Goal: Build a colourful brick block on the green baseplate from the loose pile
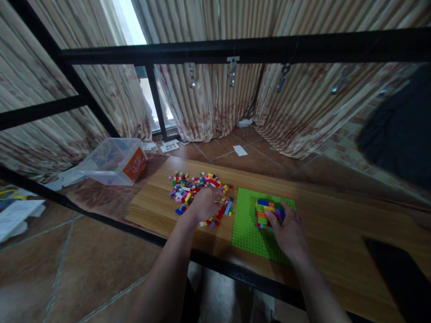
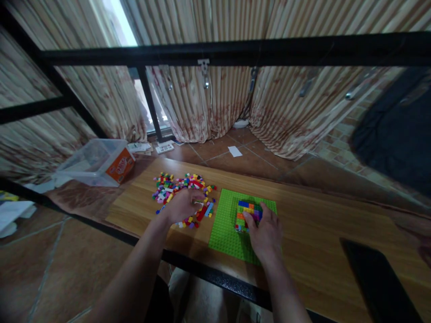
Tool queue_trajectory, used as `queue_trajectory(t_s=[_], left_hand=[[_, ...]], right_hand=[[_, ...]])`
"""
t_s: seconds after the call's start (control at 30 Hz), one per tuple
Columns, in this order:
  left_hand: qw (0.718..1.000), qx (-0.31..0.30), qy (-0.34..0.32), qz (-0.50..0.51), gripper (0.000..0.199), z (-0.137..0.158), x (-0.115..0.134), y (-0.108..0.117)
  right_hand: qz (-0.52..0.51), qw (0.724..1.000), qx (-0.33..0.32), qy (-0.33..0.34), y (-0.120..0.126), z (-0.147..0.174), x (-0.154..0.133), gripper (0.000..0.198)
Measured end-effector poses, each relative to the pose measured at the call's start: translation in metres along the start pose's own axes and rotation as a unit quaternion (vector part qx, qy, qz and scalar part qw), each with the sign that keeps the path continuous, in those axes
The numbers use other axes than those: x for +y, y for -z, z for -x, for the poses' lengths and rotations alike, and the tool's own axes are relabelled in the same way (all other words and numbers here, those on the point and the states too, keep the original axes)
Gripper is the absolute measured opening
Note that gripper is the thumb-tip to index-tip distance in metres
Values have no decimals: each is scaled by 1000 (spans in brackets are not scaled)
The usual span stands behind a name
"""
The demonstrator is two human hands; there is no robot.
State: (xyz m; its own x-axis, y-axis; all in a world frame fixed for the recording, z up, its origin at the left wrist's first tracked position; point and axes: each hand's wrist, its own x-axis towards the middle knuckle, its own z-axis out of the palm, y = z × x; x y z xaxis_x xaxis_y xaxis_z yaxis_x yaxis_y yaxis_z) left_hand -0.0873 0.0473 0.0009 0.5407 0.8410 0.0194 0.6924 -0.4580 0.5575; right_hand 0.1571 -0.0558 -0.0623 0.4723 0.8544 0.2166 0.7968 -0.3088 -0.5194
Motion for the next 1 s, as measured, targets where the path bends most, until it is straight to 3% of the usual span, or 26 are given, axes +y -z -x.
queue_trajectory(t_s=[0.53,0.77,1.0], left_hand=[[974,158,123,-110,41,-19,-16,9],[977,171,22,-122,41,-26,-6,-18],[981,125,79,-125,40,-25,14,-37]], right_hand=[[-17,1000,-2,-16,6,-5,1,80],[-17,1000,-6,-2,4,-4,5,75],[3,1000,-23,4,4,-6,12,77]])
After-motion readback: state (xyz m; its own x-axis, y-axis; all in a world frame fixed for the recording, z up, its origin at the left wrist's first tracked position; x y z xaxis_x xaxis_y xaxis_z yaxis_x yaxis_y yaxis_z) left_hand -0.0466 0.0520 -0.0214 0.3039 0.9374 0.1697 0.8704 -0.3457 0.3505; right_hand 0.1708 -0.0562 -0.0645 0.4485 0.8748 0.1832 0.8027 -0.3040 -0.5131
